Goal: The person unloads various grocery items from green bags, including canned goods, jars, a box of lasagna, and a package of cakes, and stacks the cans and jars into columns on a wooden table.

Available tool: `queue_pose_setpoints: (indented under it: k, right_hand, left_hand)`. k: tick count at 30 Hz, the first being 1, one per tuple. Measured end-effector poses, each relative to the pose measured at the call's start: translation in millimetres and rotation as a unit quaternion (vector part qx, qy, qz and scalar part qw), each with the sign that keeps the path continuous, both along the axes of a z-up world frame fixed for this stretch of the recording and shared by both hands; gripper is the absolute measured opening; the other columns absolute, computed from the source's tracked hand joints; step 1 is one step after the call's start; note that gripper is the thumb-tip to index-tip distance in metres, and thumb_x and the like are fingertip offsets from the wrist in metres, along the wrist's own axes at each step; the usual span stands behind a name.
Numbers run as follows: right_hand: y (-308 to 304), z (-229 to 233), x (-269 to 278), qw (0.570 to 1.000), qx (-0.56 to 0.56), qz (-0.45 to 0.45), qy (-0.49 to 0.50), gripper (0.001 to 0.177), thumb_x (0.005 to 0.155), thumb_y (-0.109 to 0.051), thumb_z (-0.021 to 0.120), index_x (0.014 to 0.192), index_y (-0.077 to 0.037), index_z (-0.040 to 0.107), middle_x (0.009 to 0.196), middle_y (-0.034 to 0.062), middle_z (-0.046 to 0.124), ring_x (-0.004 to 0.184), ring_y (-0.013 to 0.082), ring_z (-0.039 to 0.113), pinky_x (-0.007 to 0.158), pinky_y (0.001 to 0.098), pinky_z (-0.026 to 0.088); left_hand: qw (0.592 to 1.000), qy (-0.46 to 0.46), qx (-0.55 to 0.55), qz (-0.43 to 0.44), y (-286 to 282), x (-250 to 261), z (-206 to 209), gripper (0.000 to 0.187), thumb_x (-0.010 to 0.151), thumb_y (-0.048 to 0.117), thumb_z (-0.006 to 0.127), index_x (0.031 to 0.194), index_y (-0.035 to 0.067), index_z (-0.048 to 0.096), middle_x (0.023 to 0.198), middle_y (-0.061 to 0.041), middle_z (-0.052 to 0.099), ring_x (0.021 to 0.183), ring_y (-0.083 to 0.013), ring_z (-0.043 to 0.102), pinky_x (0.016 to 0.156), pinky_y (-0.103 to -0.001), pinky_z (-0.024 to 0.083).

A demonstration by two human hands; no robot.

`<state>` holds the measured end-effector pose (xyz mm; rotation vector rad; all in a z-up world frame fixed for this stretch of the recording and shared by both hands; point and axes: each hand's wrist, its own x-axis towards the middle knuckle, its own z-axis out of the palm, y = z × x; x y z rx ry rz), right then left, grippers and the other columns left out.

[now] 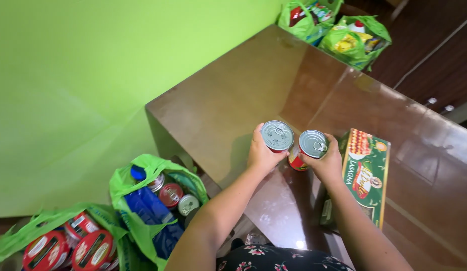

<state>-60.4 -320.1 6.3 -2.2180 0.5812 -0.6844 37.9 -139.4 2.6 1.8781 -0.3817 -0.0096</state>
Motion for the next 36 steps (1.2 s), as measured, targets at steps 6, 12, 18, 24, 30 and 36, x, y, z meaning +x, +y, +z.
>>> queue_pose_setpoints:
  k: [6,12,18,24,30,36]
  right_hand:
    - [-25.9,-5.7,-6.9,0.997,-0.072,-0.017,0.013,0.109,0.057,-0.032,0.098,0.143,0.01,0.046,0.129,0.0277,0.063,0.12,0.0354,0.063,0.101,0.0424,0.05]
    - [-24.3,-4.1,-8.2,0.999,-0.031,-0.008,0.008,0.11,0.058,-0.032,0.096,0.145,0.01,0.044,0.13,0.0268,0.063,0.121,0.0351,0.064,0.103,0.0426,0.05]
    - [-27.0,-13.7,-7.0,0.998,-0.056,-0.015,0.004,0.111,0.06,-0.031,0.097,0.146,0.012,0.042,0.136,0.031,0.058,0.126,0.0394,0.059,0.106,0.0447,0.047]
    - [-27.9,-23.1,-2.6,0.997,-0.076,-0.029,-0.006,0.11,0.064,-0.028,0.093,0.15,0.011,0.038,0.147,0.0324,0.045,0.139,0.044,0.044,0.117,0.0484,0.036]
    - [24.9,12.8,-3.4,0.97,-0.204,-0.003,-0.134,0.089,0.08,-0.017,0.086,0.153,0.005,0.041,0.163,0.0312,0.03,0.153,0.0514,0.025,0.125,0.0556,0.026]
    - [114.9,40.6,18.4,0.955,-0.131,0.186,-0.191,0.06,0.087,-0.012,0.075,0.143,-0.004,0.054,0.159,0.0225,0.044,0.146,0.0414,0.045,0.12,0.0487,0.039]
  left_hand:
    - [0.999,-0.025,-0.027,-0.027,-35.0,-0.3,-3.3,0.118,0.056,0.025,0.099,0.15,0.003,0.03,0.143,-0.021,0.051,0.132,-0.0338,0.055,0.109,-0.041,0.047]
    - [0.999,0.022,-0.004,-0.035,-36.9,-2.9,0.6,0.119,0.059,0.026,0.098,0.152,0.003,0.028,0.146,-0.021,0.049,0.134,-0.034,0.052,0.108,-0.042,0.046]
    - [0.999,-0.023,-0.016,-0.039,-37.9,-1.9,-6.4,0.122,0.057,0.023,0.1,0.152,0.002,0.026,0.148,-0.024,0.047,0.136,-0.0364,0.05,0.11,-0.043,0.044]
    - [0.998,-0.022,0.016,-0.053,-28.3,-0.3,-12.9,0.12,0.063,0.025,0.096,0.158,0.009,0.024,0.152,-0.022,0.047,0.138,-0.0373,0.049,0.11,-0.045,0.043]
    - [0.998,-0.025,0.013,-0.047,5.3,-9.4,3.8,0.12,0.063,0.025,0.094,0.16,0.011,0.024,0.151,-0.022,0.046,0.14,-0.0395,0.045,0.113,-0.046,0.041]
    - [0.991,-0.132,-0.032,0.003,92.8,-16.1,17.1,0.081,0.084,0.014,0.079,0.153,0.007,0.036,0.156,-0.024,0.043,0.144,-0.0418,0.043,0.116,-0.046,0.04]
